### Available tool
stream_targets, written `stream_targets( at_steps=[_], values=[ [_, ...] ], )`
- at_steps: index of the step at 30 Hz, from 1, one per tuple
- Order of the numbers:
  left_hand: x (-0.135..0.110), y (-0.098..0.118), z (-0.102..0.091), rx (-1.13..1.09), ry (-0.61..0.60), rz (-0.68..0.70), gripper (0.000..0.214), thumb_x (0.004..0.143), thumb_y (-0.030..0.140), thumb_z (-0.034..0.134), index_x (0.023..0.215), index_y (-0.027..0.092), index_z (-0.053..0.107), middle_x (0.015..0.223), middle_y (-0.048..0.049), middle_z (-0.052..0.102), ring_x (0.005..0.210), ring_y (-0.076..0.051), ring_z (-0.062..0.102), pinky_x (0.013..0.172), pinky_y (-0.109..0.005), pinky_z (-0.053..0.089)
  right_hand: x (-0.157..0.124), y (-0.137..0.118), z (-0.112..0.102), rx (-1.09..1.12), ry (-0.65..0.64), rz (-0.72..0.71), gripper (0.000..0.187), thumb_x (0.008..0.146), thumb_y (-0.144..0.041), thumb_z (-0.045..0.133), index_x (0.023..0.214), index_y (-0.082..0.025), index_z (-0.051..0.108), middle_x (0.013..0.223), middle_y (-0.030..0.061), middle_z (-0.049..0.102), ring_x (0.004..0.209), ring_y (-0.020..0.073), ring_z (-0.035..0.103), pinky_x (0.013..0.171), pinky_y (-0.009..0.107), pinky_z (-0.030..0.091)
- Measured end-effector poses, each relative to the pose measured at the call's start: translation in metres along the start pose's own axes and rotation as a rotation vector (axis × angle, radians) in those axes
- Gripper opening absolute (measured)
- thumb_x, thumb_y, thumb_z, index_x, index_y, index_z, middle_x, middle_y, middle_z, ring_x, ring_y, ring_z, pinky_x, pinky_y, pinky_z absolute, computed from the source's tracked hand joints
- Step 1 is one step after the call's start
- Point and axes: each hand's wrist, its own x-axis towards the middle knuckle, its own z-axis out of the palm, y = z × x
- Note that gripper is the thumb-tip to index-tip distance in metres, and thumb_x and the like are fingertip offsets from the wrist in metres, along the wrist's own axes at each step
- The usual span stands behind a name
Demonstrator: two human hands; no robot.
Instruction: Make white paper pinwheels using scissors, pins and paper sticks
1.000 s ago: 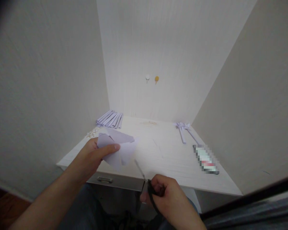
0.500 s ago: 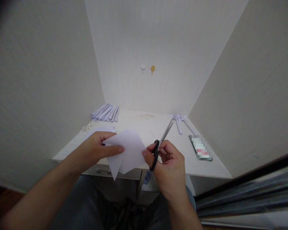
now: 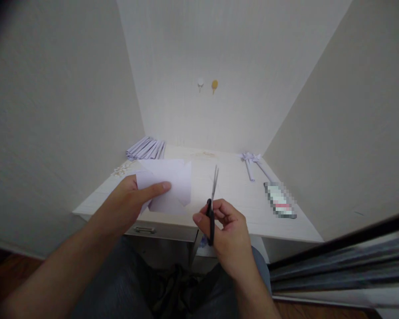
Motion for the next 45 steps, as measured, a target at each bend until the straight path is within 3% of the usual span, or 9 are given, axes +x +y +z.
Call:
stream_targets(
  at_steps=[3,6,15,26,32,36,40,41,45],
  values=[
    [0.004,0.005,-0.012,-0.027,0.009,0.042,0.039,0.075,0.042,0.082,0.105,0.016,0.079,0.105,-0.0104,0.082,0.098,-0.032,0.075,0.084,-0.039,0.060,-0.008,0.003,-0.014,-0.181,-0.266,0.097,0.021,0.073,-0.035,0.082,0.075,-0.018,0.070,0.071,0.0009,0.068,0.067,0.0151,0.057,0.061,0.025,0.044],
    [0.006,0.008,-0.014,-0.058,0.021,0.039,0.039,0.074,0.040,0.082,0.105,0.016,0.078,0.099,-0.0093,0.082,0.094,-0.030,0.076,0.080,-0.036,0.060,-0.016,0.002,-0.019,-0.306,-0.358,0.149,0.019,0.071,-0.033,0.081,0.073,-0.017,0.071,0.069,0.0002,0.066,0.066,0.0147,0.054,0.061,0.025,0.041],
    [0.004,0.009,-0.012,-0.042,0.018,0.033,0.038,0.075,0.039,0.081,0.105,0.017,0.078,0.101,-0.0079,0.081,0.091,-0.027,0.075,0.077,-0.032,0.059,-0.019,-0.003,-0.014,-0.367,-0.322,0.191,0.028,0.070,-0.040,0.080,0.065,-0.017,0.066,0.062,-0.0021,0.057,0.063,0.0141,0.047,0.059,0.026,0.036],
    [0.003,0.011,-0.012,-0.043,0.002,0.041,0.039,0.076,0.037,0.080,0.108,0.015,0.077,0.099,-0.0080,0.081,0.089,-0.027,0.075,0.074,-0.032,0.056,-0.021,0.002,-0.014,-0.318,-0.316,0.176,0.032,0.070,-0.034,0.079,0.057,-0.019,0.054,0.058,-0.0047,0.051,0.059,0.0113,0.040,0.055,0.024,0.031],
    [0.002,0.011,-0.012,-0.054,-0.004,-0.005,0.033,0.074,0.040,0.080,0.094,0.014,0.078,0.088,-0.0084,0.081,0.075,-0.024,0.073,0.067,-0.030,0.055,-0.023,0.005,-0.015,-0.315,-0.360,0.226,0.033,0.071,-0.031,0.077,0.056,-0.020,0.049,0.054,-0.0053,0.051,0.055,0.0105,0.039,0.053,0.024,0.029],
    [0.010,-0.011,-0.018,-0.083,0.051,-0.014,0.036,0.072,0.043,0.082,0.092,0.013,0.077,0.088,-0.0084,0.080,0.074,-0.023,0.072,0.069,-0.032,0.057,-0.014,0.019,-0.025,-0.362,-0.444,0.306,0.025,0.071,-0.032,0.079,0.066,-0.019,0.057,0.058,-0.0059,0.055,0.053,0.0099,0.042,0.050,0.023,0.029],
    [0.022,-0.051,-0.021,-0.063,0.275,-0.114,0.037,0.069,0.040,0.082,0.092,0.012,0.074,0.083,-0.0071,0.076,0.068,-0.020,0.068,0.054,-0.026,0.054,0.022,0.042,-0.034,-0.522,-0.312,0.292,0.027,0.074,-0.032,0.078,0.079,-0.023,0.053,0.060,-0.0040,0.065,0.053,0.0138,0.057,0.048,0.023,0.035],
    [0.024,-0.060,-0.021,-0.065,0.301,-0.141,0.036,0.069,0.038,0.081,0.094,0.013,0.073,0.087,-0.0082,0.076,0.070,-0.020,0.068,0.051,-0.025,0.054,0.034,0.046,-0.034,-0.641,-0.269,0.256,0.029,0.076,-0.033,0.078,0.077,-0.023,0.051,0.061,-0.0034,0.065,0.053,0.0138,0.059,0.048,0.023,0.035],
    [0.023,-0.082,-0.018,-0.078,0.319,-0.187,0.033,0.071,0.032,0.077,0.097,0.013,0.070,0.093,-0.0109,0.075,0.073,-0.021,0.068,0.050,-0.027,0.056,0.073,0.060,-0.027,-0.757,-0.226,0.236,0.032,0.076,-0.029,0.081,0.069,-0.023,0.050,0.052,-0.0049,0.060,0.043,0.0120,0.054,0.045,0.023,0.031]
  ],
)
